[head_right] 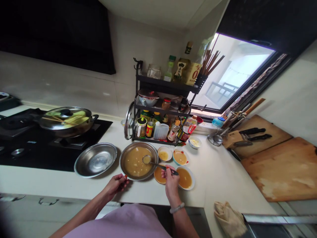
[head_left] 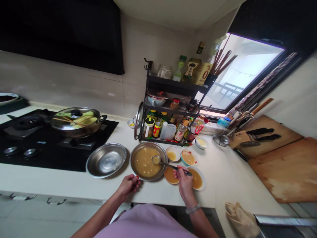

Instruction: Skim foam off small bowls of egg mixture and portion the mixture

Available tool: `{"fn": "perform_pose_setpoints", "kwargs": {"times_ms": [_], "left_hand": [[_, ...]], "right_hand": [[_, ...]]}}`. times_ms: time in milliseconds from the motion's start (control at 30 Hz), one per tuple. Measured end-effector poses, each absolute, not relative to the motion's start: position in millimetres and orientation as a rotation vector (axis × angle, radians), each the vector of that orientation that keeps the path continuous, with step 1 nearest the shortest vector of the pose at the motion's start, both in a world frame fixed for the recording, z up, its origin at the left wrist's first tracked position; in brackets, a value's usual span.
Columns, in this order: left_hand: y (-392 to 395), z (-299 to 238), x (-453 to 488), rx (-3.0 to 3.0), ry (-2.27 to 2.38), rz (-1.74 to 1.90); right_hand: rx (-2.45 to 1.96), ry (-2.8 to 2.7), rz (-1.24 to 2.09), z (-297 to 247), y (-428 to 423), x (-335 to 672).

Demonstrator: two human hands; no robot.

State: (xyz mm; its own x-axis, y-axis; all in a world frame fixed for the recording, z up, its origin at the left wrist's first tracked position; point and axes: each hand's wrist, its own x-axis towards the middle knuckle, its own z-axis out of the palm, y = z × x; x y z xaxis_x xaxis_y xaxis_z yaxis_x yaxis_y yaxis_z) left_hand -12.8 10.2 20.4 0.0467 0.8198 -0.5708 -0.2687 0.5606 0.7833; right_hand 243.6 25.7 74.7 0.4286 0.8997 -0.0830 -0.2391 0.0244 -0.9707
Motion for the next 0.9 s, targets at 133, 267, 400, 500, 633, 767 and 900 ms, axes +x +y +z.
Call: {"fn": "perform_pose_setpoints", "kwargs": {"times_ms": [133, 267, 400, 500, 633, 767, 900], "left_hand": [[10.1, 22.4, -13.0, 0.557, 1.257, 0.895], [10.1, 24.8, -12.8, 0.559, 1.253, 0.885], [10.2, 25.2, -12.6, 0.553, 1.249, 0.885], [10.7, 23.7, -12.7, 0.548, 1.254, 0.884], [11.1, 20.3, -12.9, 0.550, 1.270, 0.873], [11.3, 19.4, -12.7, 0.555, 1.264, 0.879], [11.7, 19.4, -13.1, 0.549, 1.277, 0.868]], "right_hand": [[-1.228, -0.626, 0.987, 79.6, 27.6, 253.5], [-1.197, -0.563, 0.915, 83.4, 32.3, 266.8], [-1.212, -0.556, 0.847, 83.3, 39.9, 284.5], [-1.240, -0.570, 0.776, 82.0, 45.2, 296.4], [-1.279, -0.564, 0.683, 80.9, 48.3, 304.3], [-1.315, -0.579, 0.634, 80.5, 47.1, 304.8], [-1.373, -0.697, 0.576, 82.1, 43.8, 302.8]]}}
